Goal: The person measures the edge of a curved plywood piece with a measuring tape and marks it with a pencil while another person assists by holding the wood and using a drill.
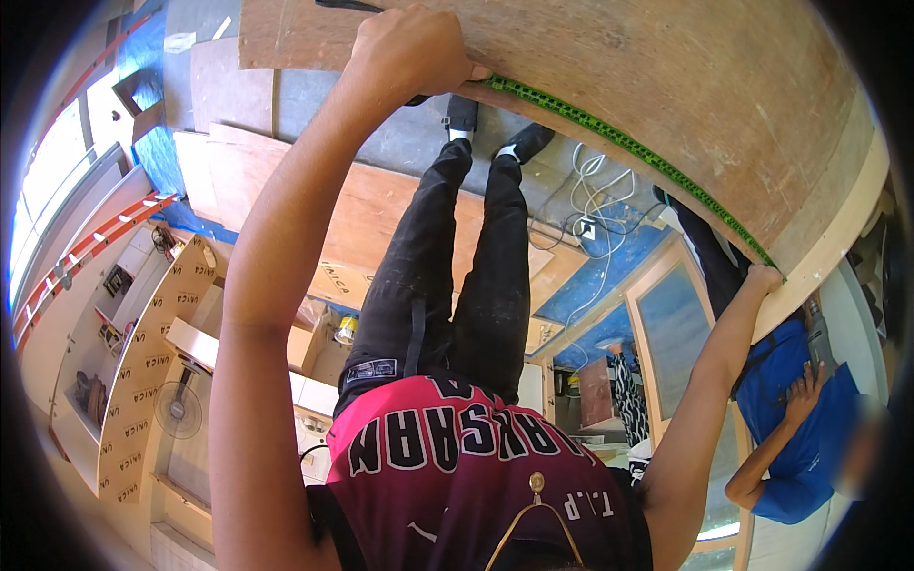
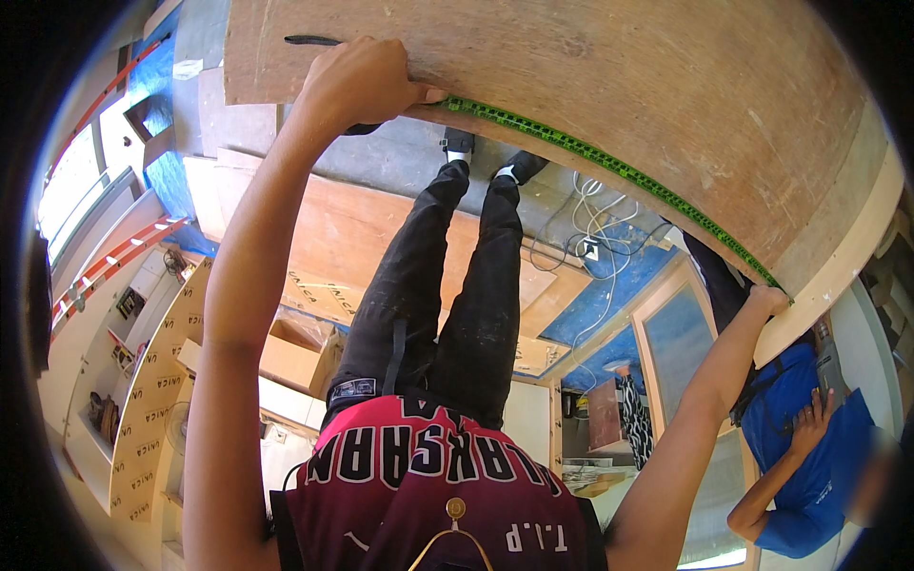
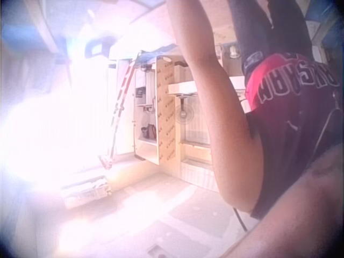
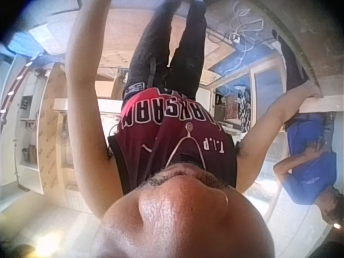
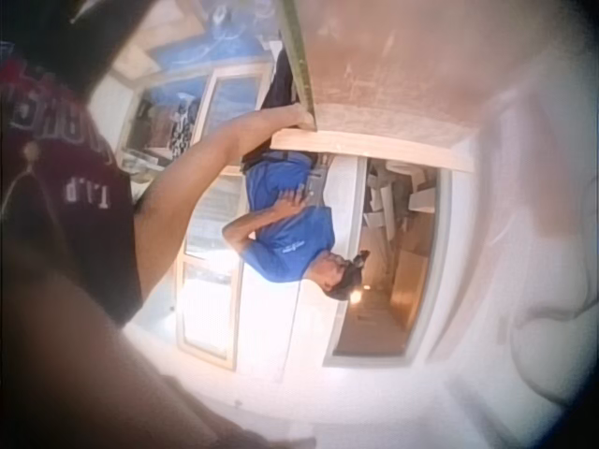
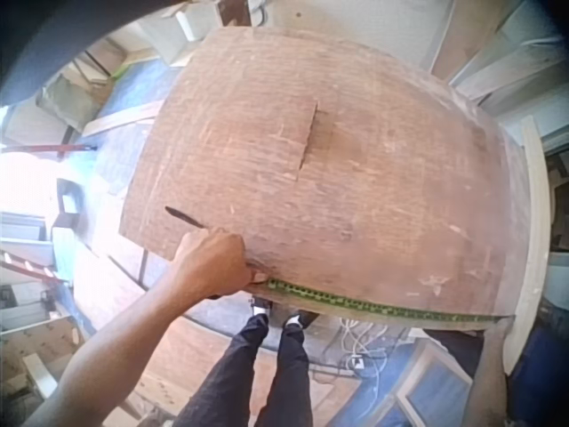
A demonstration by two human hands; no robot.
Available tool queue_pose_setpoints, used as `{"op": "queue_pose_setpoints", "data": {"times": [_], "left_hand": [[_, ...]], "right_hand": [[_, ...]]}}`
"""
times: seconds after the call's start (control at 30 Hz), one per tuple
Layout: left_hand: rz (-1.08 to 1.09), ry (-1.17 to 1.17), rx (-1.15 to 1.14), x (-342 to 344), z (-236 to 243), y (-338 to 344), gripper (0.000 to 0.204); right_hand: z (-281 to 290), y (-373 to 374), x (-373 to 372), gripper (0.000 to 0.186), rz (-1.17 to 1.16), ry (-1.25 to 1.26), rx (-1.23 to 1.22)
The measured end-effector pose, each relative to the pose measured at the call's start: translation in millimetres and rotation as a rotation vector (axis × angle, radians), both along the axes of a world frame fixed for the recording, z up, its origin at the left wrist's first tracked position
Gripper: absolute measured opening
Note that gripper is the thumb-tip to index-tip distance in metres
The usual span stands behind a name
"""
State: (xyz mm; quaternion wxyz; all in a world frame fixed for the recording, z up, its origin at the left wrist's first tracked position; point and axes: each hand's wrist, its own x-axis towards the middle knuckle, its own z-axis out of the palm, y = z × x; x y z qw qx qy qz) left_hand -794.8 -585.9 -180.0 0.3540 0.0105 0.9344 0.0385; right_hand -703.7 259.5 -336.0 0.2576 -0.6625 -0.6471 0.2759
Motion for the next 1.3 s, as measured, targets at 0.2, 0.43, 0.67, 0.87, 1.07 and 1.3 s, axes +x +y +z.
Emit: {"op": "queue_pose_setpoints", "data": {"times": [0.2, 0.43, 0.67, 0.87, 1.07, 1.3], "left_hand": [[0.033, 0.031, 0.077, 7.1, -9.8, -9.3, 0.058], [-0.022, 0.02, 0.012, 1.8, -3.6, -1.3, 0.059], [-0.006, 0.004, 0.012, 2.6, -5.5, -0.7, 0.058], [-0.013, 0.021, 0.009, 2.2, -1.8, 0.2, 0.057], [-0.01, 0.023, -0.008, 5.0, -4.5, -0.8, 0.057], [0.007, 0.039, 0.039, 4.9, -9.1, -1.4, 0.057]], "right_hand": [[26.8, 71.2, -18.9, 0.043, 0.082, -0.108, 0.126], [1.4, 7.1, -0.3, 0.042, -0.02, 0.063, 0.025], [10.9, -3.8, -4.1, 0.042, -0.053, 0.153, 0.012], [16.4, -7.5, -8.8, 0.041, -0.062, 0.191, 0.006], [4.6, -9.0, -6.7, 0.041, -0.065, 0.184, -0.016], [24.9, 22.1, -9.1, 0.034, -0.005, 0.059, 0.032]]}}
